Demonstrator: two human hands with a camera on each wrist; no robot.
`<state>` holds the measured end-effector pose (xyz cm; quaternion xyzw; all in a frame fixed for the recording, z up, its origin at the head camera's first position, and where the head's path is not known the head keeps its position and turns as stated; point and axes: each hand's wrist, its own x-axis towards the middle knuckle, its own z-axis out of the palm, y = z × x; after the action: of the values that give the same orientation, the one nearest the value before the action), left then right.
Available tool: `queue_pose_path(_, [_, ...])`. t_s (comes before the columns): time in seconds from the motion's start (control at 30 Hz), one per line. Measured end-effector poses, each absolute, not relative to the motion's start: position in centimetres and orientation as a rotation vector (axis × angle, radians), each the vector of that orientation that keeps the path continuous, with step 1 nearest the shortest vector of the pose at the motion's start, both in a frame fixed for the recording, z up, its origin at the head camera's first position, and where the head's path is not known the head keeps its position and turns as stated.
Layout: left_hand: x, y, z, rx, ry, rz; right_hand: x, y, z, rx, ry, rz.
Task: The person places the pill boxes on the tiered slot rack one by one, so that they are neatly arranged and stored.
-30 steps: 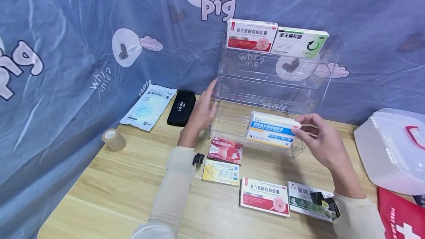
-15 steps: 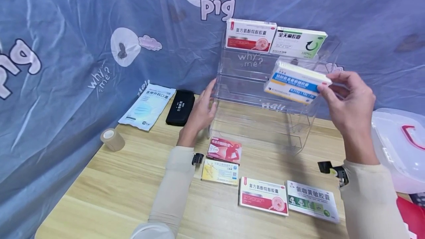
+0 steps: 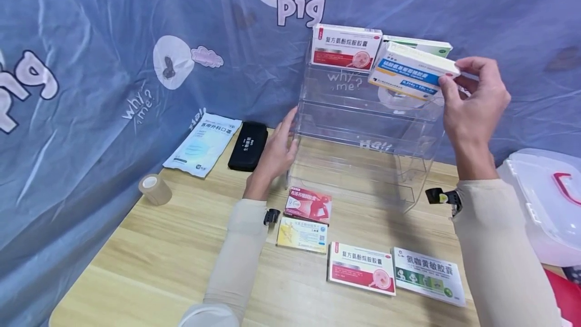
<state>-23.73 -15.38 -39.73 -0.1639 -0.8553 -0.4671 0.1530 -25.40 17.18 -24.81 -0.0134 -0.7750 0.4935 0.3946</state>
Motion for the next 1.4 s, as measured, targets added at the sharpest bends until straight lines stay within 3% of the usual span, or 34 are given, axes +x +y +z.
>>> queue_pose_path(0.27, [-23.7,-15.4,-39.8,-0.456,-2.473,-1.353,-28.3,16.6,-26.1,0.057,-2.178,1.077])
queue_pose_path(1.4, [-23.8,-15.1,-39.7,-0.435,-2.464,-1.356,-29.8,10.1,-28.3,0.475,-2.383,0.869])
